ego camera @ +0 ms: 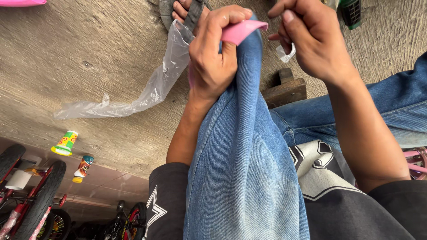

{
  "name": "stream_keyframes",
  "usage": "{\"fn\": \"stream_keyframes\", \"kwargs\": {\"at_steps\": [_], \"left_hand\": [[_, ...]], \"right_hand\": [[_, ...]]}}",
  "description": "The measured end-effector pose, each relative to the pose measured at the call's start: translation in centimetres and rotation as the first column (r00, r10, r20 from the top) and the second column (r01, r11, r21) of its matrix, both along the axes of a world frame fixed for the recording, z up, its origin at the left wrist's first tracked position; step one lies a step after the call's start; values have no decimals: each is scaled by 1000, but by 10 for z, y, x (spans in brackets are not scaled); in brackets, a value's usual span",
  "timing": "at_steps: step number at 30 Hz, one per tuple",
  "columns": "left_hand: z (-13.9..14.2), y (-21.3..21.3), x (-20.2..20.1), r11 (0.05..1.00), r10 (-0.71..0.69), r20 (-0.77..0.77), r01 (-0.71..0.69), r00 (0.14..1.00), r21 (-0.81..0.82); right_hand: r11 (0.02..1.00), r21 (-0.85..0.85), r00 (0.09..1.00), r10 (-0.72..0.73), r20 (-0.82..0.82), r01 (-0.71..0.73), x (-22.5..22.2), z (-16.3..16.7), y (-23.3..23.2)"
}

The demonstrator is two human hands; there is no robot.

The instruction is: The person assembles a pink bicycle mudguard by inserting metal bolts and tightening them with a screwdriver. The person holds the mudguard on their lap, picks bolts from a container, and uses a screwdriver to secure them into place.

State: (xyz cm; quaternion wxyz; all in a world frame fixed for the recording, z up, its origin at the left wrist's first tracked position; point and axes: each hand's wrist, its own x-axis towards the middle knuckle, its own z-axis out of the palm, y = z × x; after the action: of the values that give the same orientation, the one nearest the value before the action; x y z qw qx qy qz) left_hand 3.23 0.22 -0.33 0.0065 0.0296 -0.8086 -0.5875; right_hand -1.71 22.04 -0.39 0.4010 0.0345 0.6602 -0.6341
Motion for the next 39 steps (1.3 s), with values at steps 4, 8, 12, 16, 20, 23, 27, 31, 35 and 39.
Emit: {"fn": "stream_keyframes", "kwargs": {"at_steps": [4,8,12,16,20,23,27,31,35,39], "left_hand": [[-1,-1,-9,989,-54,-201,25,978,-144],[0,-2,-12,988,-100,-233,68,967,-139],[2,-1,-10,996,-82,-121,79,989,-32],[4,-5,-7,991,-113,49,109,992,74],[1,-7,-9,989,-115,-14,116,993,93],[0,-11,-8,988,-135,-6,135,991,74],[-4,-13,-4,978,-121,89,104,989,183],[-14,-15,-3,913,-147,156,74,977,402],[-20,-21,-5,795,-218,204,52,954,605],[-24,-31,-15,638,-336,279,-1,900,770]], "right_hand": [[1000,-23,1000,20,-9,-20,5,11,6],[999,30,995,20,-94,-17,2,18,-2],[996,-47,981,-81,-176,74,-16,25,-8],[975,70,972,216,-92,-210,-45,30,-7],[944,-31,933,319,-165,-328,-66,30,-10],[913,29,896,404,-184,-406,-72,28,-13],[905,23,900,424,-103,-424,-72,26,-14],[911,18,895,409,-179,-413,-67,27,-13],[881,-9,817,435,-378,-473,-69,34,-11],[824,148,700,548,-459,-548,-72,42,-13]]}}
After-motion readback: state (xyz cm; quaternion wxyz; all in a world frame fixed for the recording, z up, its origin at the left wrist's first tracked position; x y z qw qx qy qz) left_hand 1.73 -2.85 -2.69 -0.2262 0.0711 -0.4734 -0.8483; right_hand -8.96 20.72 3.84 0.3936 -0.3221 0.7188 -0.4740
